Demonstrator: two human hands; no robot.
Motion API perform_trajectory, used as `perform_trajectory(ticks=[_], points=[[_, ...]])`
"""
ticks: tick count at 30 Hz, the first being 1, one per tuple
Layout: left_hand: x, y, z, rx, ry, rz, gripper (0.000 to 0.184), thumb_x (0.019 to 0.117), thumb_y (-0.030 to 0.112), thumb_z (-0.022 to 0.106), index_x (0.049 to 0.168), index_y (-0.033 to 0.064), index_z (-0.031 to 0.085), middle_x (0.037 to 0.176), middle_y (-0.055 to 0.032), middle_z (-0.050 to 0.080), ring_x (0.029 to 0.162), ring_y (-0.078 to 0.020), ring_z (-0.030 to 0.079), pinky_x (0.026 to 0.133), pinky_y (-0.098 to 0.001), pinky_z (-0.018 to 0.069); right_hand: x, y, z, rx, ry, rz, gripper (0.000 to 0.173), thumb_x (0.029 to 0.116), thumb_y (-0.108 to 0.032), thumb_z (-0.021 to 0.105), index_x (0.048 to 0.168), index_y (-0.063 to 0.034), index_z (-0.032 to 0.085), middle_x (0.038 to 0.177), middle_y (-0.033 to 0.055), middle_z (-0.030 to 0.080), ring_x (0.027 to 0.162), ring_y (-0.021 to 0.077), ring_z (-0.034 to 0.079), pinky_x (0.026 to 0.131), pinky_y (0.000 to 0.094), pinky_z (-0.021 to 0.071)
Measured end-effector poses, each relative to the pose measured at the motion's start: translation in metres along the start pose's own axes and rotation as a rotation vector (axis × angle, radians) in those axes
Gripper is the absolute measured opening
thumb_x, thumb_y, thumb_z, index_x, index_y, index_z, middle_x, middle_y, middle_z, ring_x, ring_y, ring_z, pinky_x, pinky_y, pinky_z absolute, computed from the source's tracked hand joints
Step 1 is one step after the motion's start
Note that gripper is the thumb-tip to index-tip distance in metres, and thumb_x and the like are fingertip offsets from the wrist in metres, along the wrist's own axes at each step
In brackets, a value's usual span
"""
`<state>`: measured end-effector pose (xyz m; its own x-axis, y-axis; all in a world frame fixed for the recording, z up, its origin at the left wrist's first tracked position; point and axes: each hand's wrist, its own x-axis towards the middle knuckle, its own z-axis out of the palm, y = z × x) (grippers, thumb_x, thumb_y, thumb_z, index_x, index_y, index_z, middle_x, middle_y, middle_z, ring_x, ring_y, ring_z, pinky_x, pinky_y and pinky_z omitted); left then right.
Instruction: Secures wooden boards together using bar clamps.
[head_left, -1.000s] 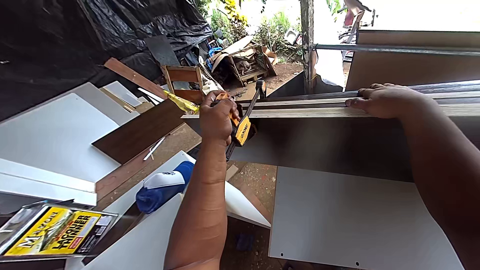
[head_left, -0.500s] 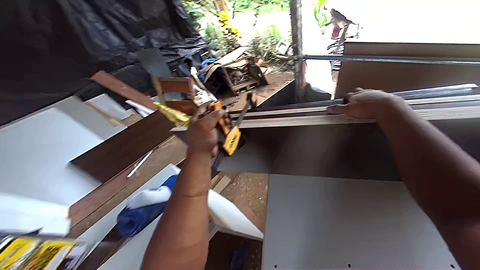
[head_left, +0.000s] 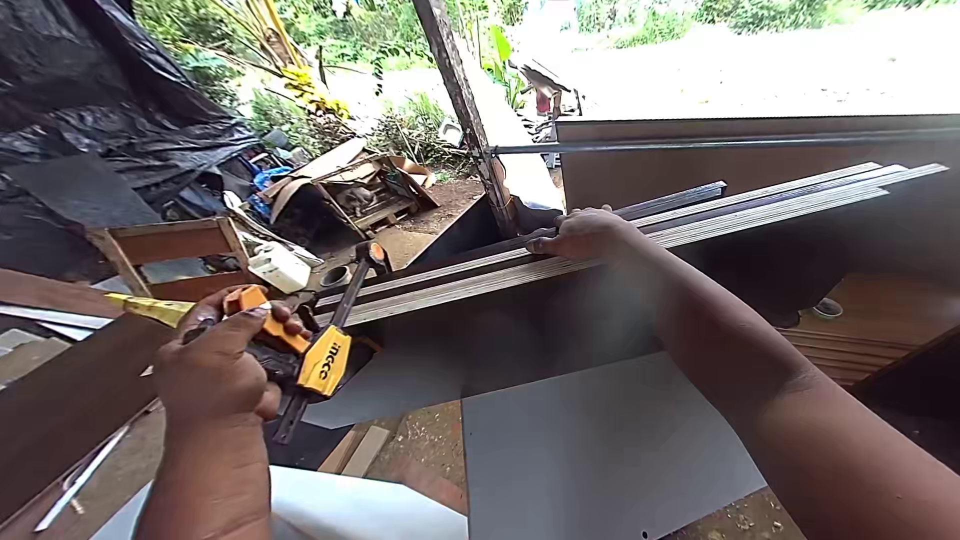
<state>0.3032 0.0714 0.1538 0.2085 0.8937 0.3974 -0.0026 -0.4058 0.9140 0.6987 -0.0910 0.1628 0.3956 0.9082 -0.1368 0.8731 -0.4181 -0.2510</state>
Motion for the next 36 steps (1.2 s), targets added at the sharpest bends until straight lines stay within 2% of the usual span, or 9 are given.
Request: perform_trajectory(ticks=[5,7,10,14,16,19,31,34,36], points=[[-0.002,0.002,-0.001,0.002,-0.026,0.025,0.026,0.0986,0.019,0.051,0.125,0.0197,0.055,0.093,0.0074,0.065,0.075,-0.0081,0.067,0.068,-0.0276,0.0593,0.002,-0.003,-0.001,-0.017,-0.019,0.009,0.096,0.0884,-0.088,0.032,0.141,-0.0139,0.061,0.148,0.0147,0.055,0.140,0.0350,0.047,0.113,0.0702,0.0261],[-0.005,0.003,-0.005,0.002,-0.103,0.041,0.031,0.0985,0.019,0.050,0.129,0.0172,0.057,0.103,0.0048,0.069,0.085,-0.0096,0.070,0.074,-0.0285,0.0601,0.001,-0.002,-0.003,-0.018,-0.037,-0.001,0.095,0.0893,-0.087,0.032,0.143,-0.0135,0.060,0.149,0.0152,0.054,0.141,0.0353,0.046,0.114,0.0706,0.0245],[-0.015,0.017,0.000,-0.006,-0.139,0.047,0.034,0.0962,0.017,0.047,0.129,0.0173,0.058,0.107,0.0057,0.070,0.090,-0.0080,0.070,0.078,-0.0266,0.0599,-0.001,0.012,-0.014,0.046,-0.053,-0.040,0.088,0.0936,-0.081,0.036,0.132,-0.0079,0.067,0.140,0.0176,0.061,0.137,0.0368,0.050,0.115,0.0700,0.0229],[-0.015,0.013,-0.004,-0.080,-0.196,0.034,0.037,0.0950,0.026,0.050,0.130,0.0182,0.058,0.110,0.0047,0.071,0.094,-0.0106,0.071,0.082,-0.0290,0.0602,0.002,0.066,-0.031,0.054,-0.071,0.032,0.093,0.0973,-0.079,0.025,0.123,-0.0018,0.070,0.125,0.0270,0.066,0.124,0.0460,0.059,0.101,0.0765,0.0372],[-0.017,0.015,-0.001,-0.071,-0.165,0.031,0.035,0.0946,0.027,0.049,0.127,0.0195,0.058,0.105,0.0068,0.070,0.091,-0.0089,0.070,0.080,-0.0281,0.0601,-0.007,0.097,-0.035,0.036,-0.044,0.102,0.090,0.1009,-0.074,0.023,0.115,0.0013,0.071,0.117,0.0292,0.067,0.116,0.0473,0.062,0.095,0.0739,0.0414],[-0.015,0.014,0.006,-0.036,-0.057,0.045,0.033,0.0978,0.022,0.046,0.128,0.0160,0.059,0.094,0.0059,0.067,0.078,-0.0088,0.067,0.070,-0.0280,0.0588,-0.011,0.125,-0.037,0.053,-0.007,0.126,0.083,0.1050,-0.067,0.020,0.126,-0.0010,0.067,0.125,0.0284,0.065,0.124,0.0462,0.058,0.101,0.0719,0.0380],[-0.016,0.019,0.020,-0.027,0.079,0.082,0.025,0.0992,0.015,0.043,0.117,0.0162,0.060,0.080,0.0075,0.066,0.065,-0.0078,0.065,0.063,-0.0257,0.0577,-0.014,0.124,-0.037,0.080,0.000,0.134,0.086,0.1028,-0.070,0.022,0.126,-0.0007,0.067,0.127,0.0281,0.064,0.126,0.0465,0.056,0.102,0.0718,0.0371],[-0.012,0.015,0.011,-0.009,-0.009,0.063,0.025,0.0995,0.024,0.045,0.120,0.0198,0.059,0.089,0.0066,0.069,0.074,-0.0094,0.068,0.068,-0.0278,0.0594,-0.010,0.129,-0.036,0.060,-0.006,0.128,0.089,0.1010,-0.073,0.019,0.125,-0.0022,0.067,0.125,0.0274,0.065,0.125,0.0450,0.058,0.101,0.0716,0.0381],[-0.006,0.011,-0.011,0.039,-0.171,0.050,0.039,0.1006,0.039,0.049,0.134,0.0210,0.057,0.109,0.0018,0.071,0.094,-0.0148,0.071,0.081,-0.0349,0.0606,-0.012,0.126,-0.036,0.065,-0.004,0.093,0.088,0.1020,-0.072,0.019,0.124,-0.0018,0.068,0.126,0.0282,0.064,0.125,0.0457,0.057,0.101,0.0724,0.0378]])
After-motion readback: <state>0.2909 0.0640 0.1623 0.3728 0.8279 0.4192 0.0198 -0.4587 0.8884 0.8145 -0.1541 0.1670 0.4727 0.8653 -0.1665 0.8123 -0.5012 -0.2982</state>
